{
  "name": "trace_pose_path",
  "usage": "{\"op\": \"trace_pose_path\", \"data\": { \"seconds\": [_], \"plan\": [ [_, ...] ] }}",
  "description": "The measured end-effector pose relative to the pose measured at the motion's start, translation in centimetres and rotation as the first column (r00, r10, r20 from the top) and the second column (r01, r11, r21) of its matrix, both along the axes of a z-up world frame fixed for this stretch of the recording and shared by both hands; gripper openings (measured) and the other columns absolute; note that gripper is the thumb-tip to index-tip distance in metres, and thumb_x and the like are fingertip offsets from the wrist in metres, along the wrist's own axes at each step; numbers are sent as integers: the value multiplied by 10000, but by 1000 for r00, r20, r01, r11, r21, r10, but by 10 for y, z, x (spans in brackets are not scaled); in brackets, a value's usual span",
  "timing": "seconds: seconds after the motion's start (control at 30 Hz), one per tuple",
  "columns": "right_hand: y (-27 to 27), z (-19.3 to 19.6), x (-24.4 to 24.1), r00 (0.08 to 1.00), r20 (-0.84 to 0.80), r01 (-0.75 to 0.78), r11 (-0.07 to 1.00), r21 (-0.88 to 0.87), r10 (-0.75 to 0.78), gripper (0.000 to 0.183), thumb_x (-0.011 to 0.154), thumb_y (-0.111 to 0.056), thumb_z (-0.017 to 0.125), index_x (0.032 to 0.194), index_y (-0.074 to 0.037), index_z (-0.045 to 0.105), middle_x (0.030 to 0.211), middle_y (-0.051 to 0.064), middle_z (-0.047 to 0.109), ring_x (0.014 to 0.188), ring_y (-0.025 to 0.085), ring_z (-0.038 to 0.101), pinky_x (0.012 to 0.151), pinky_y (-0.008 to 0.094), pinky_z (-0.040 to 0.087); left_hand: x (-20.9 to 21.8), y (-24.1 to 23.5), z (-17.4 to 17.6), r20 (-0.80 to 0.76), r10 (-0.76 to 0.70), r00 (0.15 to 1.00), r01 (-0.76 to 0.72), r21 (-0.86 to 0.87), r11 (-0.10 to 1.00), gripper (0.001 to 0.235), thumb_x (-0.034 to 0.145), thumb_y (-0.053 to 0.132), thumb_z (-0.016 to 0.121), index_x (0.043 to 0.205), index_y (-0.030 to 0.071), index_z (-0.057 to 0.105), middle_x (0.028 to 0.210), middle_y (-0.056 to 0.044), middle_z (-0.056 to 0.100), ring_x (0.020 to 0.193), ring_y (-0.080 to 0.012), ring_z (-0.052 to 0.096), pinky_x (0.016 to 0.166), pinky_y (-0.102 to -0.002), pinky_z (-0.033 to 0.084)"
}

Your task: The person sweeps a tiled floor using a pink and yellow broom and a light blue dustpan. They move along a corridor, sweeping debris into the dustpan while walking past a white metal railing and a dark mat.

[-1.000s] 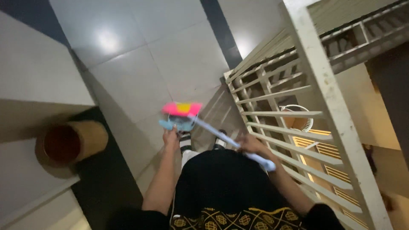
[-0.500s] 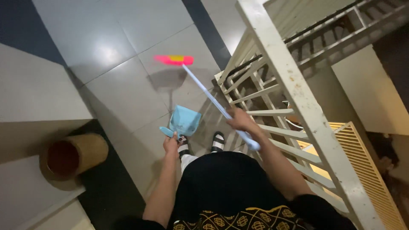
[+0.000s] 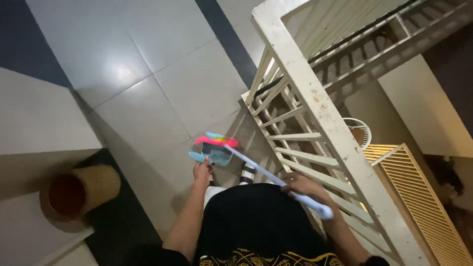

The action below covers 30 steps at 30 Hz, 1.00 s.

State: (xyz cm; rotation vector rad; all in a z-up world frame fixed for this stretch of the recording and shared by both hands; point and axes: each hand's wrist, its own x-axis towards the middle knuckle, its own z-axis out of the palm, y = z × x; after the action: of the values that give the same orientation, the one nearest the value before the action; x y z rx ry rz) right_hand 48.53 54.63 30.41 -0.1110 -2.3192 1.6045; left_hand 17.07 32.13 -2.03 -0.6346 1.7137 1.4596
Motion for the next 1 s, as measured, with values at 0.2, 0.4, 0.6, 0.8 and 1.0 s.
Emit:
{"op": "trace_pose_path", "data": {
  "seconds": [0.2, 0.4, 0.6, 0.8, 1.0],
  "plan": [
    [42, -69, 26, 409, 911, 327, 941, -92, -53, 775, 717, -477, 865, 1411, -212, 644, 1124, 254, 768, 1152, 402, 709, 891, 488, 585, 6, -40, -19, -12, 30, 999, -30, -26, 999, 337, 948, 223, 760, 1202, 81, 590, 966, -167, 628, 780, -349, 703, 664, -457, 644],
    [67, -125, -46, 446, 881, 281, 959, 32, -160, 729, 699, -342, 747, 1414, -326, 605, 1081, 211, 757, 1085, 376, 722, 903, 476, 587, 55, -53, 49, -78, 54, 996, -63, -123, 990, 286, 963, 117, 666, 1191, -49, 624, 1011, -322, 600, 826, -434, 682, 653, -540, 638],
    [5, -239, -40, 585, 811, 464, 828, -315, -19, 979, 737, -627, 778, 1537, -154, 473, 1326, 272, 615, 1267, 449, 602, 1036, 535, 471, 77, -56, 78, 71, 203, 977, -198, -68, 978, 665, 1031, 193, 684, 1524, -38, 302, 1583, -305, 227, 1415, -503, 343, 1051, -575, 560],
    [-84, -371, 91, 357, 931, 77, 991, -106, 72, 587, 797, -399, 754, 1342, -221, 627, 957, 189, 776, 1036, 380, 732, 921, 450, 562, 88, -106, -15, 63, 344, 937, -346, 36, 937, 376, 1025, 231, 685, 1318, 54, 529, 1179, -228, 654, 996, -380, 730, 842, -438, 656],
    [-26, -62, 8, 459, 877, 135, 964, -228, 143, 631, 583, -45, 663, 1206, -100, 750, 533, 95, 692, 564, 270, 709, 622, 325, 534, 87, -140, 32, 2, 493, 870, -493, -48, 869, 275, 943, 107, 721, 1106, -75, 594, 967, -330, 651, 842, -475, 720, 736, -547, 603]
  ]
}}
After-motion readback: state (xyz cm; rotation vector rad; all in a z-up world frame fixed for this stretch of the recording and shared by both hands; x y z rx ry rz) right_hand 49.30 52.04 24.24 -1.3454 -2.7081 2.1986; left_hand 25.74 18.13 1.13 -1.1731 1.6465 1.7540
